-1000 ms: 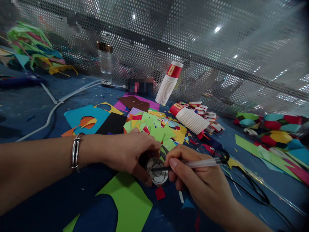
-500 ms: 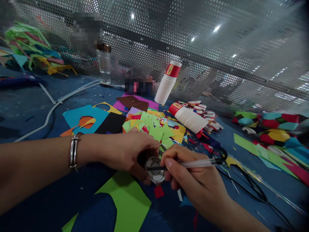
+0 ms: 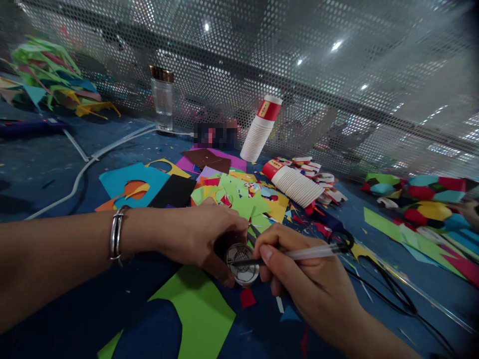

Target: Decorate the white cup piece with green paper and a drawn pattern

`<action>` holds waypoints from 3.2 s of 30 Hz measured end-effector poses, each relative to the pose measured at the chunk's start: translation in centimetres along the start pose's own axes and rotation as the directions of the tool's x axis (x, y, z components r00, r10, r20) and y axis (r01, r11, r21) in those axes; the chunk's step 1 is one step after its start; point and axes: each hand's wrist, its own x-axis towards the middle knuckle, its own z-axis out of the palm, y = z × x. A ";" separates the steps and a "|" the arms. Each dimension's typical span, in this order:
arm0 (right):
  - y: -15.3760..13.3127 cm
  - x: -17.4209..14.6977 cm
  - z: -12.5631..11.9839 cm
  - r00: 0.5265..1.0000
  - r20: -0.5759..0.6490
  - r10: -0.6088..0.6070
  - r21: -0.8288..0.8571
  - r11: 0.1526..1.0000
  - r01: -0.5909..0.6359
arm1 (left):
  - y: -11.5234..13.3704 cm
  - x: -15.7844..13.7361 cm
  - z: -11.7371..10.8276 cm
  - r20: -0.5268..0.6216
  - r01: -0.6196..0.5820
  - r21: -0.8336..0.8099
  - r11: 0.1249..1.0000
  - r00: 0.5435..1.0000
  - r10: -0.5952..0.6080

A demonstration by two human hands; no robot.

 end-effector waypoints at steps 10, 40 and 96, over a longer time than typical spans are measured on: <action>-0.1 0.0 0.0 1.000 0.005 0.004 -0.009 1.000 -0.004 | -0.1 0.1 0.0 -0.006 -0.011 -0.021 1.000 1.000 0.011; -0.3 0.0 -0.2 1.000 0.003 0.015 0.010 1.000 -0.015 | 0.3 0.1 -0.1 0.014 0.005 -0.047 0.999 1.000 -0.004; 0.0 -1.0 -1.6 0.932 -0.361 -0.027 0.165 0.982 0.092 | 3.4 -0.9 1.7 -0.147 0.064 0.094 0.994 0.988 -0.050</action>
